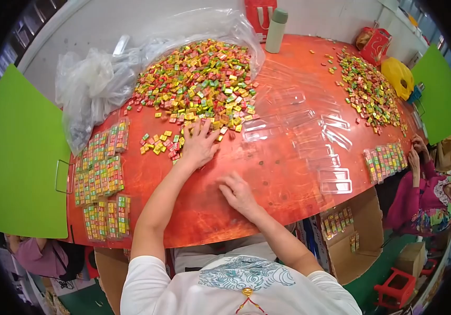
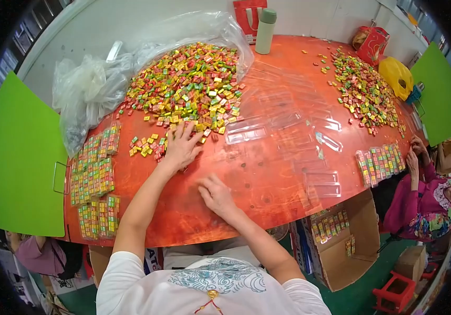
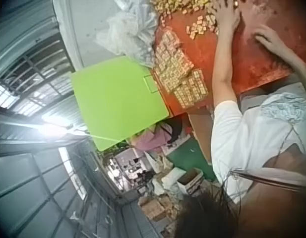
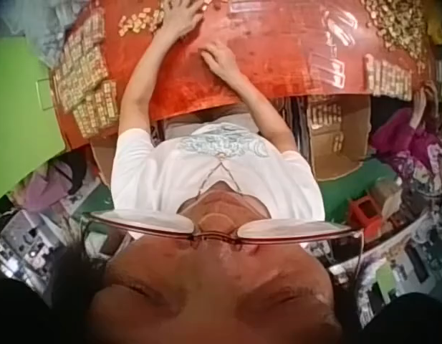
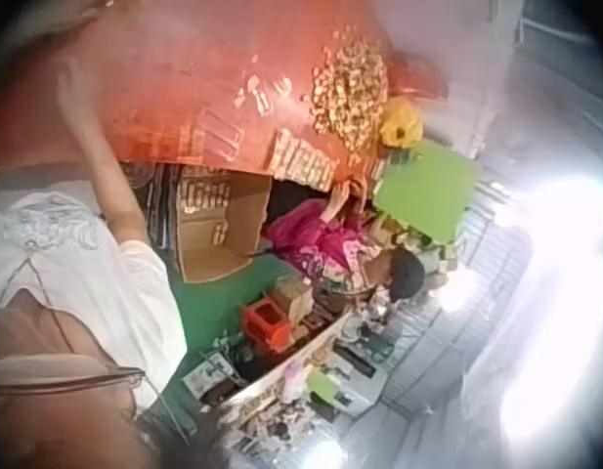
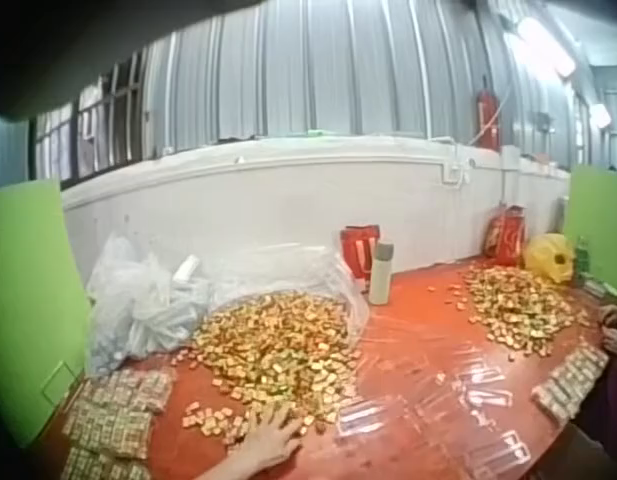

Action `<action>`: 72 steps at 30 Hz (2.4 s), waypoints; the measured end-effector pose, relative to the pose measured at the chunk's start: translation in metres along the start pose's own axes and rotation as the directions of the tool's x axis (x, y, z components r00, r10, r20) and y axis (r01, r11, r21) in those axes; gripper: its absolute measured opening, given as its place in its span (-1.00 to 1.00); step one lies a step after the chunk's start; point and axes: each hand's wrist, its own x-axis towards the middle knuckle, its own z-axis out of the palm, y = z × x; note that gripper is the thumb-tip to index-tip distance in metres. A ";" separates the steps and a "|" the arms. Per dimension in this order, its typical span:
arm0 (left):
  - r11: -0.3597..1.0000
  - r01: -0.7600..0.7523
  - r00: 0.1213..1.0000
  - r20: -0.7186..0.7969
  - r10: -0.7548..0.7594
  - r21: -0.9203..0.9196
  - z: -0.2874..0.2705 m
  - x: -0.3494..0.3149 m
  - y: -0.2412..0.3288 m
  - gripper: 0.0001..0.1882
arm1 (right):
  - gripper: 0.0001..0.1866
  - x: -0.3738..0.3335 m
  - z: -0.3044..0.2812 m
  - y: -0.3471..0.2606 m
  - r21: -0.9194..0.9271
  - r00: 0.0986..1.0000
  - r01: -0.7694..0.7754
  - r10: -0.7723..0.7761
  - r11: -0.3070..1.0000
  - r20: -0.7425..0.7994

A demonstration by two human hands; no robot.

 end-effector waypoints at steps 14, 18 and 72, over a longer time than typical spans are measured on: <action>0.963 -0.129 0.991 -0.066 0.117 -0.238 0.007 -0.049 0.104 -0.27 | -0.55 0.112 -0.149 0.064 -0.884 0.856 -0.168 -0.380 0.435 -0.350; 0.970 -0.126 0.992 -0.029 0.123 -0.206 0.022 -0.021 0.113 -0.25 | -0.55 0.126 -0.153 0.064 -0.886 0.899 -0.116 -0.331 0.449 -0.286; 0.816 0.282 0.889 -0.182 -0.419 -0.504 0.003 -0.189 0.069 -0.20 | -0.59 -0.036 0.004 -0.012 -0.561 0.912 0.051 -0.268 0.826 -0.312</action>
